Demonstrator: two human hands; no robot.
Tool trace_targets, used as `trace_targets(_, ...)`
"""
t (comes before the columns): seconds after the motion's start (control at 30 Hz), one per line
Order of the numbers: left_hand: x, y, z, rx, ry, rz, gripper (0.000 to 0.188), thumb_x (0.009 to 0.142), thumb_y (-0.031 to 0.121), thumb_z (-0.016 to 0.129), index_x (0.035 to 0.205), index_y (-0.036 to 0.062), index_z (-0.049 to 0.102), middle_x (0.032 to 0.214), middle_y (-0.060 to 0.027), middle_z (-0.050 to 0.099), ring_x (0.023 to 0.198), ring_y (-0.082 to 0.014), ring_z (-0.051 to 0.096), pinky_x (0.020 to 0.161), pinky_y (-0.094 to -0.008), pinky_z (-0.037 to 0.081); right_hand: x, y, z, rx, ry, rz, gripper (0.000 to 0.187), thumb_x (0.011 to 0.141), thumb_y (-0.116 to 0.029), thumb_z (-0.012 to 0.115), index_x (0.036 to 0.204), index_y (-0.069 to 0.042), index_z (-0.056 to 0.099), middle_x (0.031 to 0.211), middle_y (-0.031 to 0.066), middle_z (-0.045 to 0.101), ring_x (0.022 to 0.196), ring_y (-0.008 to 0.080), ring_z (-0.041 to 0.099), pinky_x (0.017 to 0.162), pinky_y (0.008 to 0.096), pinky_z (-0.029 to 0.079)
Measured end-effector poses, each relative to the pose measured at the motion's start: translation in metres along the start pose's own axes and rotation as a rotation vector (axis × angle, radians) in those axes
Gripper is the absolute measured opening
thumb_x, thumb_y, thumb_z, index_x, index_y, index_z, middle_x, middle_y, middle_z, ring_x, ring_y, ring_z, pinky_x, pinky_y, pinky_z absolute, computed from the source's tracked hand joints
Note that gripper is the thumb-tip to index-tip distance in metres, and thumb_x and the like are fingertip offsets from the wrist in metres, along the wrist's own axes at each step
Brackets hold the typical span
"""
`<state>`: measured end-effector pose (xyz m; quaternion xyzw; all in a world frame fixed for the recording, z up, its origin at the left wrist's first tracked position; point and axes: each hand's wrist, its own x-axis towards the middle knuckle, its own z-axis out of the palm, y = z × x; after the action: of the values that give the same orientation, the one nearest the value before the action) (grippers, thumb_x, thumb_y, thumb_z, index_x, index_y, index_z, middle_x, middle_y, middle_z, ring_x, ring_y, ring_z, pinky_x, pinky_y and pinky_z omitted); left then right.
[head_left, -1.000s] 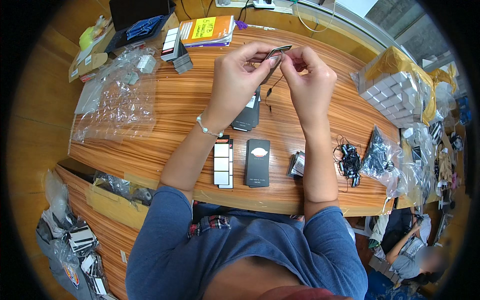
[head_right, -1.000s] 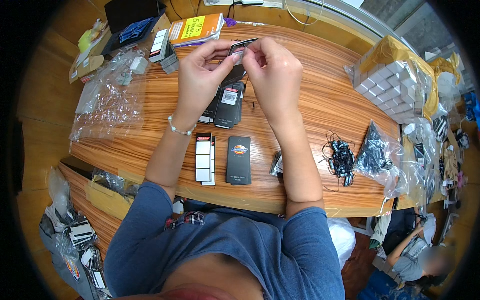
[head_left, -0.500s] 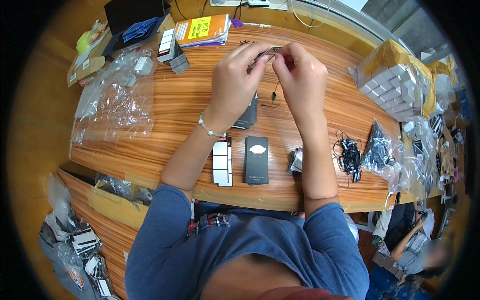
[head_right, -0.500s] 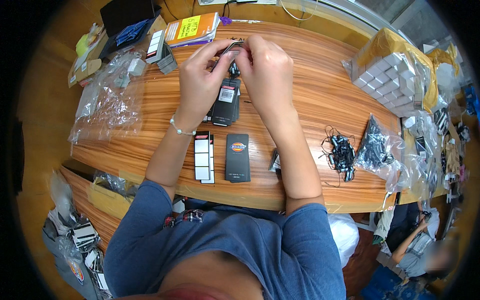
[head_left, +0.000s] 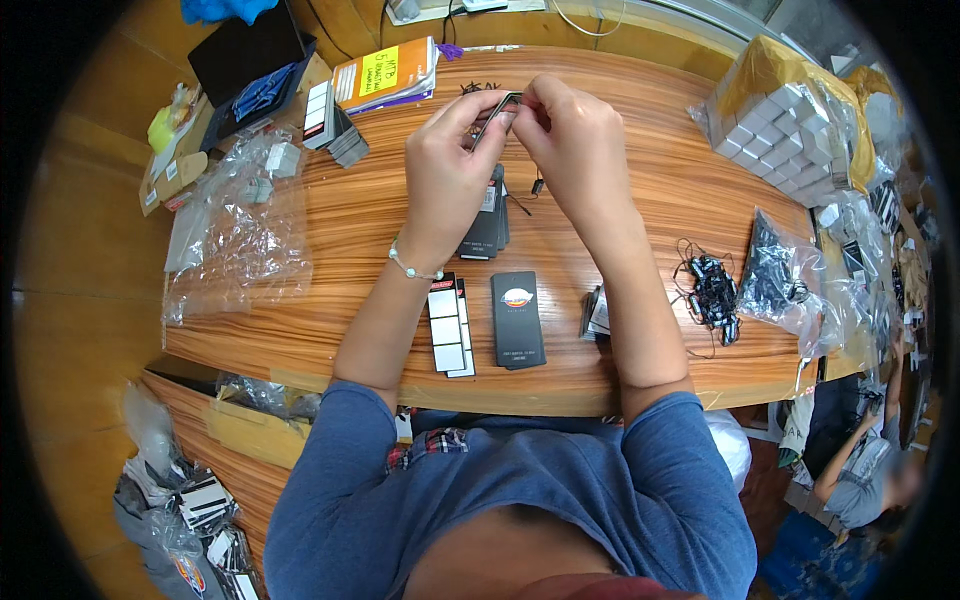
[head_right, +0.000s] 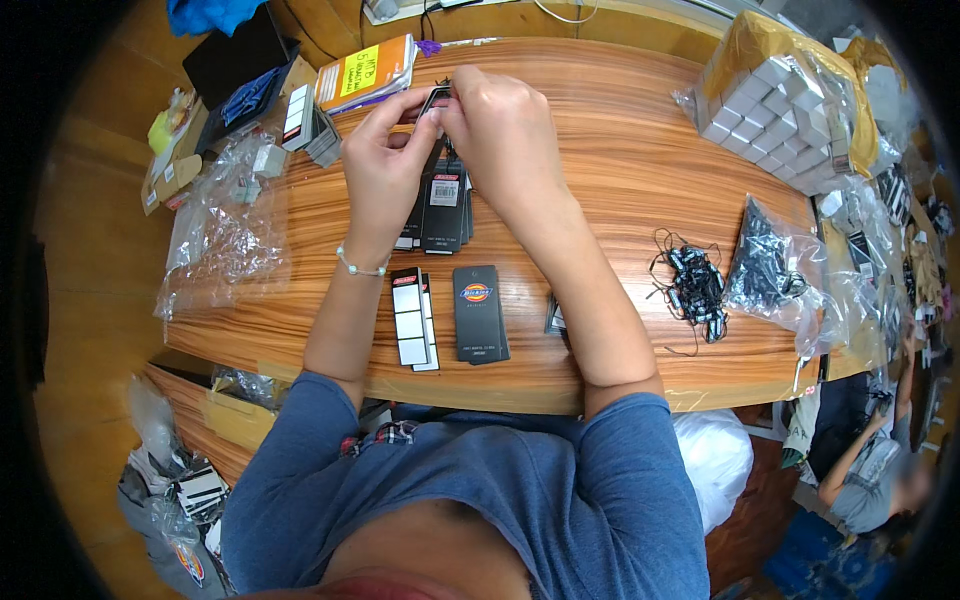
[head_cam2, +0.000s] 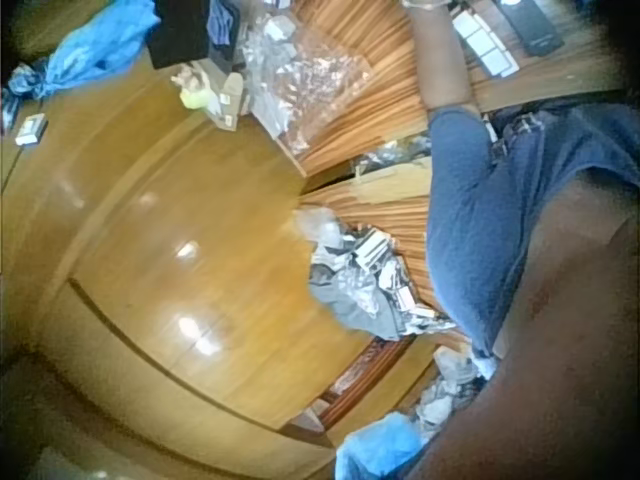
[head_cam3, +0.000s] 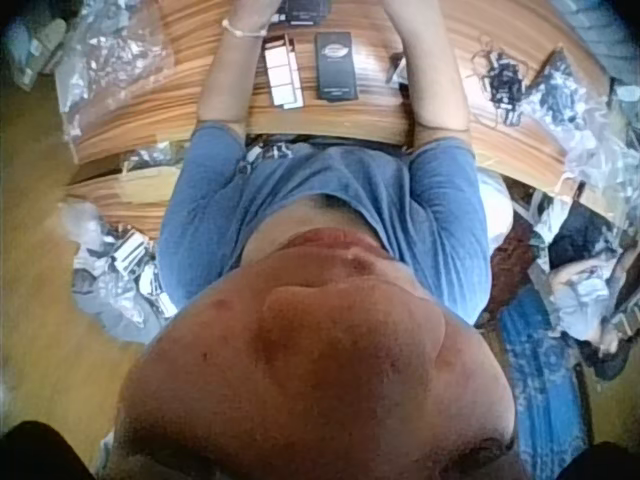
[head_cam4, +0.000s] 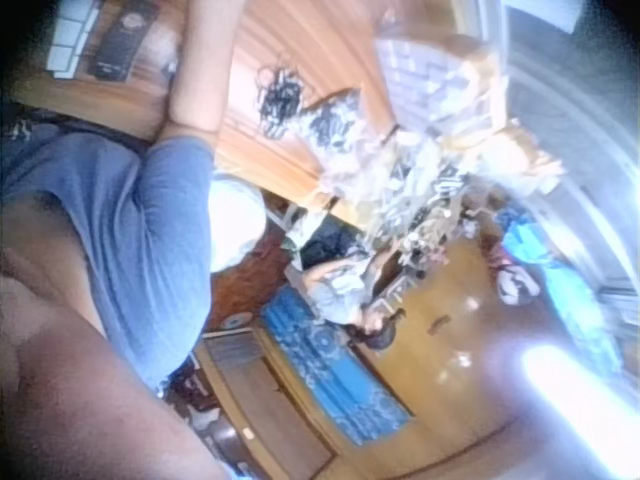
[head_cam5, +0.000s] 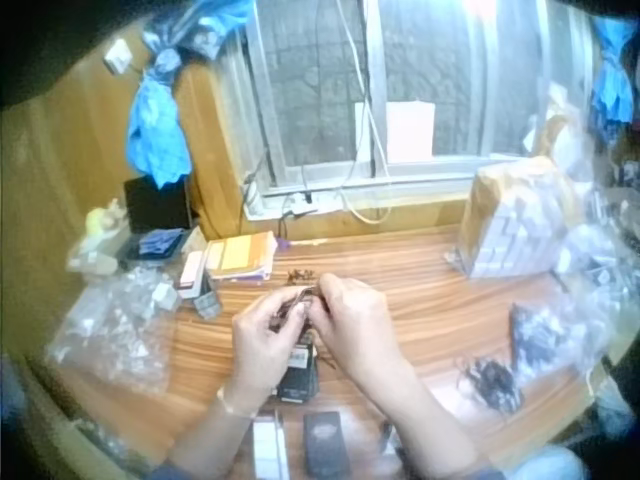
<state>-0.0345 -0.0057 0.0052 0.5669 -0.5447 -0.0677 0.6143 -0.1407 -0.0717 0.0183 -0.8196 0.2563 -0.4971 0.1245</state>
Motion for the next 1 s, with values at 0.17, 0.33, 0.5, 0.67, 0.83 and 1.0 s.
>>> trace_targets(0.17,0.001,-0.002,0.000,-0.018,0.022,-0.012,0.017,0.080,0.005,0.059,0.095,-0.0034,0.061,0.081,-0.0098,0.064,0.067,-0.0105,0.059,0.054,-0.0225,0.047,0.000,-0.001,0.005,-0.008,0.023,-0.025,0.013,0.068,-0.008,0.062,0.068,-0.001,0.051,0.061,0.0156,0.057,0.061,0.0320,0.058,0.057,0.0408,0.047)
trace_targets(0.33,0.002,-0.006,0.002,-0.023,0.019,-0.027,0.017,0.081,0.005,0.059,0.095,-0.0042,0.060,0.082,-0.0104,0.063,0.070,-0.0114,0.060,0.057,-0.0237,0.047,-0.001,0.004,0.003,-0.025,-0.009,-0.013,0.010,0.072,-0.009,0.062,0.071,-0.002,0.055,0.061,0.0117,0.057,0.055,0.0248,0.058,0.051,0.0323,0.045)
trace_targets(0.5,0.003,0.000,-0.002,0.148,0.015,0.110,0.017,0.080,0.006,0.059,0.095,-0.0031,0.060,0.082,-0.0105,0.062,0.070,-0.0146,0.060,0.057,-0.0247,0.047,0.001,0.012,0.006,0.193,-0.070,0.124,0.007,0.073,-0.007,0.062,0.075,-0.001,0.059,0.059,0.0077,0.058,0.051,0.0151,0.056,0.048,0.0270,0.043)
trace_targets(0.67,0.004,0.005,-0.004,0.192,-0.001,0.153,0.017,0.080,0.005,0.059,0.095,-0.0023,0.061,0.082,-0.0097,0.062,0.069,-0.0149,0.059,0.057,-0.0248,0.046,0.005,0.028,0.008,1.054,-0.246,0.607,0.009,0.078,-0.008,0.061,0.078,0.001,0.061,0.064,0.0021,0.059,0.055,0.0061,0.052,0.050,0.0198,0.043)
trace_targets(0.83,0.010,-0.002,-0.011,0.034,0.030,0.071,0.015,0.081,0.004,0.059,0.094,-0.0036,0.061,0.082,-0.0081,0.063,0.070,-0.0098,0.058,0.059,-0.0227,0.048,0.002,0.021,0.016,0.857,-0.157,0.412,0.009,0.078,-0.007,0.063,0.079,0.002,0.061,0.066,0.0025,0.059,0.059,0.0049,0.054,0.053,0.0173,0.044)
trace_targets(1.0,0.014,0.000,-0.020,-0.033,0.053,0.002,0.016,0.083,0.004,0.058,0.096,-0.0053,0.060,0.081,-0.0074,0.063,0.071,-0.0077,0.058,0.061,-0.0202,0.049,0.004,0.012,0.011,0.606,-0.078,0.343,0.010,0.073,-0.008,0.064,0.074,0.002,0.062,0.062,0.0044,0.061,0.056,0.0063,0.056,0.052,0.0198,0.045)
